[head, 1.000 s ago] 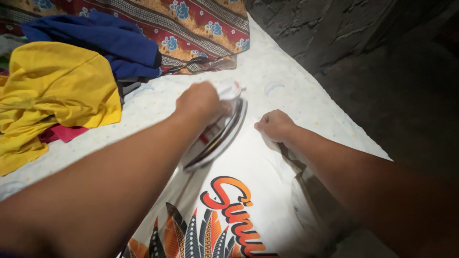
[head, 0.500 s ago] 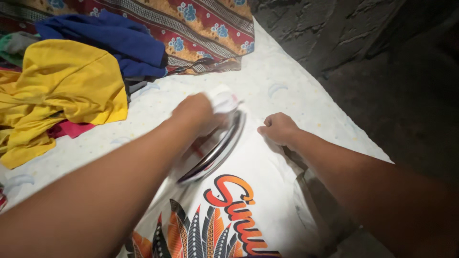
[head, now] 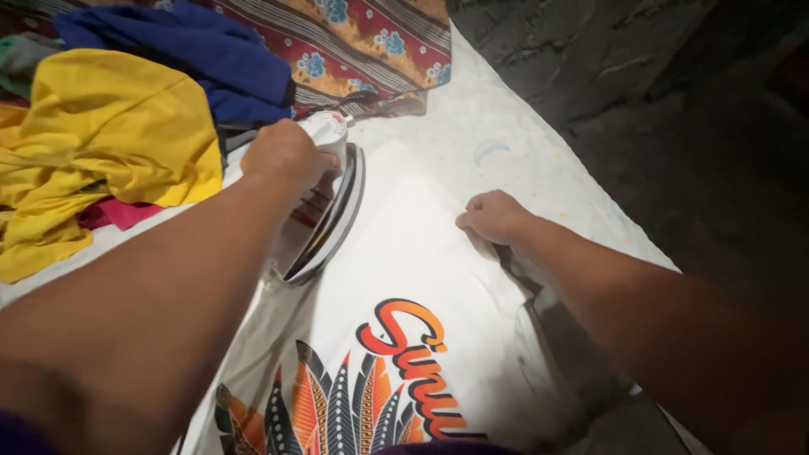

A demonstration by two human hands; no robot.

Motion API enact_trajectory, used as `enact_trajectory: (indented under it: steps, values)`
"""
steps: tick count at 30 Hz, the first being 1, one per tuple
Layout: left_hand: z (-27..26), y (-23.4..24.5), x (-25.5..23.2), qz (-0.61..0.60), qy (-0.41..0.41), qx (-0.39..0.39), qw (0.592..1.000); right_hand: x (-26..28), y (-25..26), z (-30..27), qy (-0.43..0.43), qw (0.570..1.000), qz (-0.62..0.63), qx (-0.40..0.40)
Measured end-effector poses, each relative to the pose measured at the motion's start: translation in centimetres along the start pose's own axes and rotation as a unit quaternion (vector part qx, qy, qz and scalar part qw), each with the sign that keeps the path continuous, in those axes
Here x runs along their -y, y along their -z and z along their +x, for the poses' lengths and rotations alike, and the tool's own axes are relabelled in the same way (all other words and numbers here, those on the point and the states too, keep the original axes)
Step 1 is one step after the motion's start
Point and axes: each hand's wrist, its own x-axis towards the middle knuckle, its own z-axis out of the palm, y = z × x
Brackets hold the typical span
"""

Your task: The person irons a white t-shirt with a graphic print on a bed. They smooth the fabric, move the iron back and forth across the front and sleeves, and flip the shirt to iron the back side.

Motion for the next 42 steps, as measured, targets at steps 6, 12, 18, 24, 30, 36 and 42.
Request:
enact_trajectory:
  steps: [6, 12, 18, 24, 30, 36, 42]
  values:
    - [-2.0, -1.5, -0.5, 0.134, -0.136, 0.039, 0.981, 2.0, -0.2, 1.6, -0.054, 0.999, -0.004, -0.004]
    - [-0.9, -1.9, -2.6, 0.093, -0.072, 0.024, 0.993, 1.5, -2.2, 5.3, 0.049, 0.995, 0.014, -0.09]
    - [-0.4, -2.5, -3.6, 0.072, -0.042, 0.015, 0.996, 2.7, 0.0, 1.8, -0.025, 0.994, 0.095, -0.045]
    - [0.5, -2.9, -4.7, 0.1, -0.095, 0.041, 0.99, 2.9, -0.1, 1.9, -0.02, 0.994, 0.092, -0.047]
    - [3.8, -3.7, -7.1, 0.068, -0.101, 0.008, 0.993, -0.2, -1.1, 5.6, 0.04, 0.993, -0.033, -0.106]
    - [2.4, -3.4, -4.2, 0.043, -0.142, 0.042, 0.988, -0.1, -1.0, 6.1, 0.057, 0.99, -0.08, -0.103]
    - [-4.2, -1.2, 0.6, 0.147, -0.077, 0.105, 0.981, 2.5, -0.1, 1.8, 0.019, 0.998, 0.041, -0.034]
